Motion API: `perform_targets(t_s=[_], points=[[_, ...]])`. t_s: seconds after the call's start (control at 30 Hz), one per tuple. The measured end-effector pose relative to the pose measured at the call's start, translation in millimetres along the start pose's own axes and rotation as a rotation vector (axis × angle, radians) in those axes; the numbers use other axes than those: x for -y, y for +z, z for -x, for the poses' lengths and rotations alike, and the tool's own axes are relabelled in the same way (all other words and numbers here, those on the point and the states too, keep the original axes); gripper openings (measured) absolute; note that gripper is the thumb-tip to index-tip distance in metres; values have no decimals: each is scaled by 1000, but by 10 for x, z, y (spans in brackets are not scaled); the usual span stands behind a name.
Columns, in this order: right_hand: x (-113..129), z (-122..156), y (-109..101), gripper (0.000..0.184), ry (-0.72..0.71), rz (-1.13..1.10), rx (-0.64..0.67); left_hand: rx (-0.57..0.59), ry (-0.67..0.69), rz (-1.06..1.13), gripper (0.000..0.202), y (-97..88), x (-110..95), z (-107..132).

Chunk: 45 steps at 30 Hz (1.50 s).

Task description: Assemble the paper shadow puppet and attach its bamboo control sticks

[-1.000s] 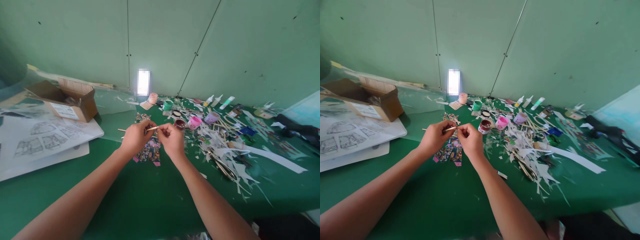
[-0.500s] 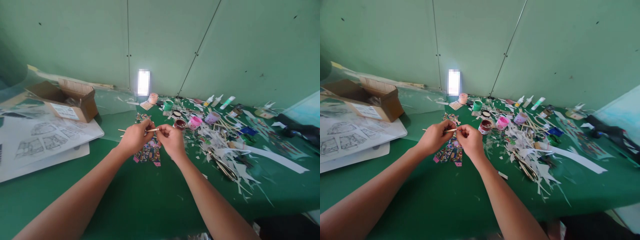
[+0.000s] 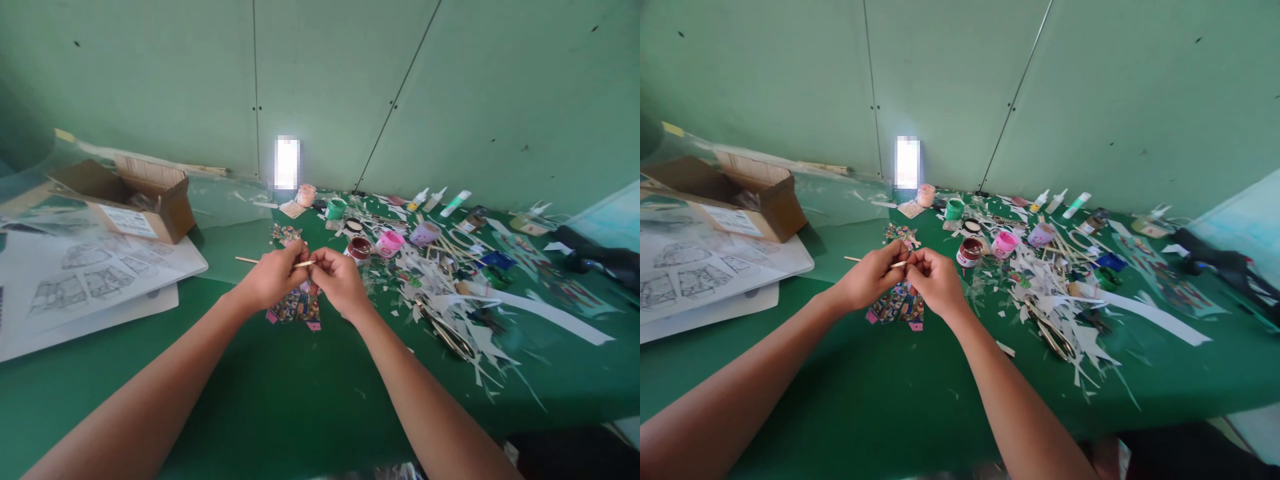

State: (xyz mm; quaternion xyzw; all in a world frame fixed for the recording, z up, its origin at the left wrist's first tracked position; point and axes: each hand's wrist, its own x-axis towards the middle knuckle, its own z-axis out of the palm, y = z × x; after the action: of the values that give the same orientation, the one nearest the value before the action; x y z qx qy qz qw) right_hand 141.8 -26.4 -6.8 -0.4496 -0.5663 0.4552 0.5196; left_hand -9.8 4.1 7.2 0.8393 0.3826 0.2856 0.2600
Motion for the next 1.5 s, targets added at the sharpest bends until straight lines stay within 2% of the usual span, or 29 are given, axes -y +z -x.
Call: perform_targets(t_s=[0.4, 0.8, 1.17, 1.5], points=[[-29, 18, 53, 8, 28, -88, -74, -32, -20, 50, 7, 76, -124, 17], [24, 24, 106, 8, 55, -140, -148, -73, -15, 98, 2, 116, -124, 4], [63, 44, 60, 10, -7, -85, -105, -103, 8, 150, 2, 109, -123, 8], [110, 40, -26, 11, -105, 5, -90, -77, 91, 221, 19, 39, -65, 11]])
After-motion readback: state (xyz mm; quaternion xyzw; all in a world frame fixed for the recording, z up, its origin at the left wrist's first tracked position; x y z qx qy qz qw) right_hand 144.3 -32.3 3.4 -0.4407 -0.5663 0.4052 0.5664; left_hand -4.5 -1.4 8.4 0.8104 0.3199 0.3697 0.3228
